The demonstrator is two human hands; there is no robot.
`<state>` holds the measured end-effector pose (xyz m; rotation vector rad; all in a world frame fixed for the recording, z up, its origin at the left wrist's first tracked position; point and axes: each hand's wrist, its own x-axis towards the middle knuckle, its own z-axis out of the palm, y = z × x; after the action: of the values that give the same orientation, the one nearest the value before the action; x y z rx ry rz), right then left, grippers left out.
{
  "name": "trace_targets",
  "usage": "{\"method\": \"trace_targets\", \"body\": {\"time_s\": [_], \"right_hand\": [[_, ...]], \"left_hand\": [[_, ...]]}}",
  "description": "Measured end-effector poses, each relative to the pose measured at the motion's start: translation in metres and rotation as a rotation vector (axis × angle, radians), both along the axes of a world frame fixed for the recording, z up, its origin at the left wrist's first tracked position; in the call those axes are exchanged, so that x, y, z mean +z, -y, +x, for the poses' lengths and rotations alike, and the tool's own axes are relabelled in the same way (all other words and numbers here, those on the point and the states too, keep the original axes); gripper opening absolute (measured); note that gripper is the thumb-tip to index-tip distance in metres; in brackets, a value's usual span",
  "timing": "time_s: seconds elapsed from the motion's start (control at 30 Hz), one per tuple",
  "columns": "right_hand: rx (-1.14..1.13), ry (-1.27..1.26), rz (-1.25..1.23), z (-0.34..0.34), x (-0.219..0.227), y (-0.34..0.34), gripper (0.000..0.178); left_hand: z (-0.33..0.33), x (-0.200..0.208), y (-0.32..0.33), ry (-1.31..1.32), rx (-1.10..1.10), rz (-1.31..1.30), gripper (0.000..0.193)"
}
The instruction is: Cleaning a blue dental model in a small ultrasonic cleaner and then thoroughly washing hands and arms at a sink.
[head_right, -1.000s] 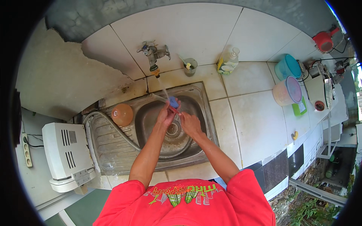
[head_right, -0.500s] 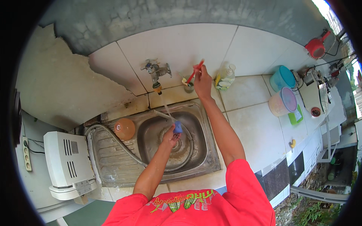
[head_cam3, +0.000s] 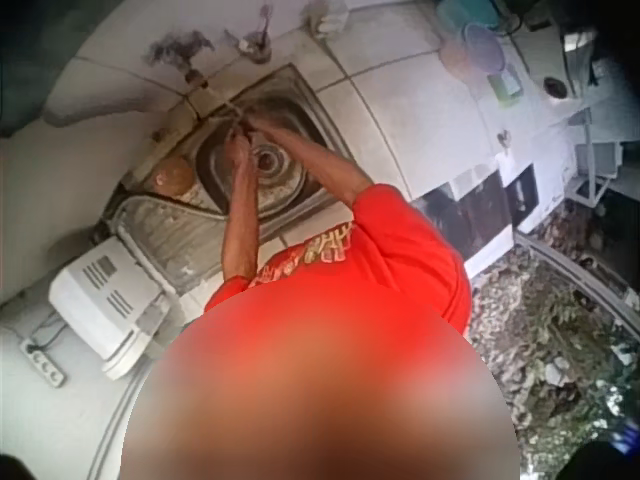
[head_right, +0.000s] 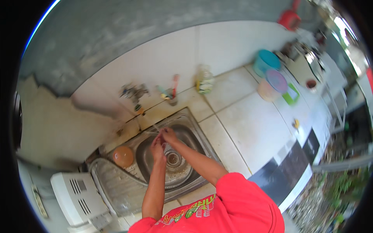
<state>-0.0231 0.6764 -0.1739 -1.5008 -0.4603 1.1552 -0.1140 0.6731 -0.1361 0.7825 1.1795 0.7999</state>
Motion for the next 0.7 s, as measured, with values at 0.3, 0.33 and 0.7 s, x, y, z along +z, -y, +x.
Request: {"method": "trace_targets", "body": {"time_s": [0.3,0.33,0.7], "right_hand": [[-0.05,0.303,0.027,0.028,0.026,0.07,0.024],[-0.049,0.649,0.032,0.039,0.038,0.091,0.028],[-0.491,1.213,-0.485,0.184,0.037,0.29,0.045]], "left_hand": [[0.01,-0.037,-0.045,0.453,-0.224,-0.672,0.015],[0.011,-0.041,-0.05,0.452,-0.244,-0.678,0.015],[-0.001,-0.109,-0.087,0.892,-0.422,-0.994,0.012]]}}
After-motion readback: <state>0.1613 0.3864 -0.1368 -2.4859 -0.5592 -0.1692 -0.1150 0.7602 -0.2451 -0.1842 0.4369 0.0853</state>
